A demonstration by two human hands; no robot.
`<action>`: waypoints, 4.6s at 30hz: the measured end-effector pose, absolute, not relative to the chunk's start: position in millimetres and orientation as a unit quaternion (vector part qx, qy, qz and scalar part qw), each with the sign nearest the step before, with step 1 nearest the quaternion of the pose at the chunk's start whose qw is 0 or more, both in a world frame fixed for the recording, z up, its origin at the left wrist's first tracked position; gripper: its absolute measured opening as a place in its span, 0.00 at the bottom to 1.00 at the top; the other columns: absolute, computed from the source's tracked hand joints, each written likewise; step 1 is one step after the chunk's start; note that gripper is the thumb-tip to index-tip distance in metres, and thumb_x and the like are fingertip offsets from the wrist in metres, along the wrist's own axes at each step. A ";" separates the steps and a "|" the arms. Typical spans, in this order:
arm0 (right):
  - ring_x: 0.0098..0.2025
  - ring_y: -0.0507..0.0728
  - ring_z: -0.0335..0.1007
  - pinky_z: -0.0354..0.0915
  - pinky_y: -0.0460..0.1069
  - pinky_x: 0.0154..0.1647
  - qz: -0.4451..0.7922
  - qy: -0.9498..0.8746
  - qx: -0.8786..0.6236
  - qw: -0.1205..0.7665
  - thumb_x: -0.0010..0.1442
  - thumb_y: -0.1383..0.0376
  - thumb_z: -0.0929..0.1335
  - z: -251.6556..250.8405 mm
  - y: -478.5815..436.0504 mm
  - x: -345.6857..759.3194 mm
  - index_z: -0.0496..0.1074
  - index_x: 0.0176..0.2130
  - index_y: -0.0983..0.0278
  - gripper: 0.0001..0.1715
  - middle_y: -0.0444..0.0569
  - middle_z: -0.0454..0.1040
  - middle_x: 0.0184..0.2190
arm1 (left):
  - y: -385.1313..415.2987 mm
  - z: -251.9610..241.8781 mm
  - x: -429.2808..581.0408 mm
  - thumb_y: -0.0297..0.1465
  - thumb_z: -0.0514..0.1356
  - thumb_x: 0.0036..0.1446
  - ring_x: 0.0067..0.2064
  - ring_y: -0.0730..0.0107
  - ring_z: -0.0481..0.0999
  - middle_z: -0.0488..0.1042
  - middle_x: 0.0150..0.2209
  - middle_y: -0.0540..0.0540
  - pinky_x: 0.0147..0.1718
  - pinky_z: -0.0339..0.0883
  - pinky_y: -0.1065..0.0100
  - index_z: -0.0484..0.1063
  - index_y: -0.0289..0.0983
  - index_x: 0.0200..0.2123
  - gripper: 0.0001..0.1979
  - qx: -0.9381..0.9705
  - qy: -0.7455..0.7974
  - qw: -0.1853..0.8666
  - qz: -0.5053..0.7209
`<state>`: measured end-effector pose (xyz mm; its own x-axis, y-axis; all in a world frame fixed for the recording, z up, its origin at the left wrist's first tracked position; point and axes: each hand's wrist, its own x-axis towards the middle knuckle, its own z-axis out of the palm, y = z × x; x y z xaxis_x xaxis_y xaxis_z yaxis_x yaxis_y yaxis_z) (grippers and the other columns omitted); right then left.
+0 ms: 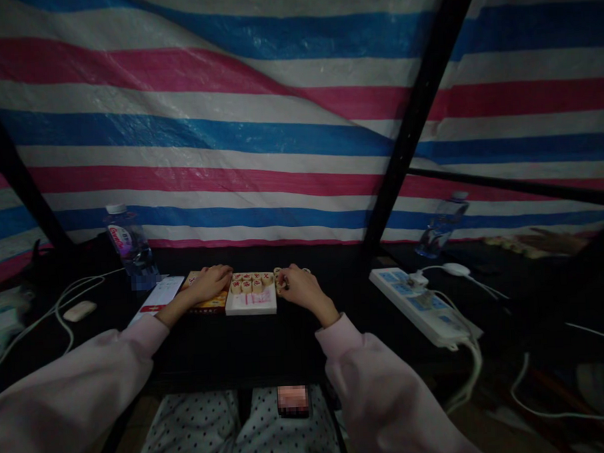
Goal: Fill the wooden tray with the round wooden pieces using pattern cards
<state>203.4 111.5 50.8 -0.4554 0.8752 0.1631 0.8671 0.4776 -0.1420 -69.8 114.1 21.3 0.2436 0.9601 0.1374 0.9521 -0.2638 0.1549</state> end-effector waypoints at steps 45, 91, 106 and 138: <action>0.32 0.52 0.67 0.55 0.45 0.31 0.076 -0.878 -0.394 0.262 0.54 0.62 0.69 39.9 109.7 185.4 0.69 0.36 0.62 0.08 0.44 0.73 0.32 | 115.6 18.6 -70.9 0.37 0.40 0.65 0.50 0.57 0.70 0.72 0.48 0.41 0.46 0.59 0.56 0.67 0.38 0.47 0.20 0.794 0.598 0.014 0.111; 0.47 0.62 0.70 0.61 0.50 0.37 0.079 -0.770 -0.629 0.074 0.58 0.62 0.65 45.0 132.0 247.8 0.56 0.57 0.67 0.29 0.60 0.72 0.47 | 110.5 23.9 -68.2 0.36 0.41 0.65 0.51 0.58 0.70 0.72 0.48 0.40 0.49 0.58 0.57 0.68 0.38 0.46 0.19 0.793 0.598 0.020 0.115; 0.28 0.52 0.66 0.53 0.44 0.26 0.119 -0.835 -0.489 0.223 0.53 0.61 0.68 74.8 106.2 216.7 0.65 0.32 0.63 0.09 0.44 0.71 0.27 | 111.9 22.7 -69.9 0.35 0.43 0.64 0.50 0.59 0.71 0.72 0.49 0.41 0.49 0.59 0.57 0.68 0.39 0.46 0.17 0.796 0.594 0.023 0.115; 0.32 0.52 0.69 0.54 0.45 0.29 0.106 -0.902 -0.403 0.115 0.53 0.70 0.66 50.7 92.3 119.2 0.71 0.35 0.62 0.07 0.44 0.74 0.30 | 109.7 24.4 -68.3 0.35 0.42 0.64 0.48 0.58 0.71 0.73 0.46 0.41 0.47 0.60 0.58 0.68 0.38 0.43 0.17 0.795 0.597 0.011 0.108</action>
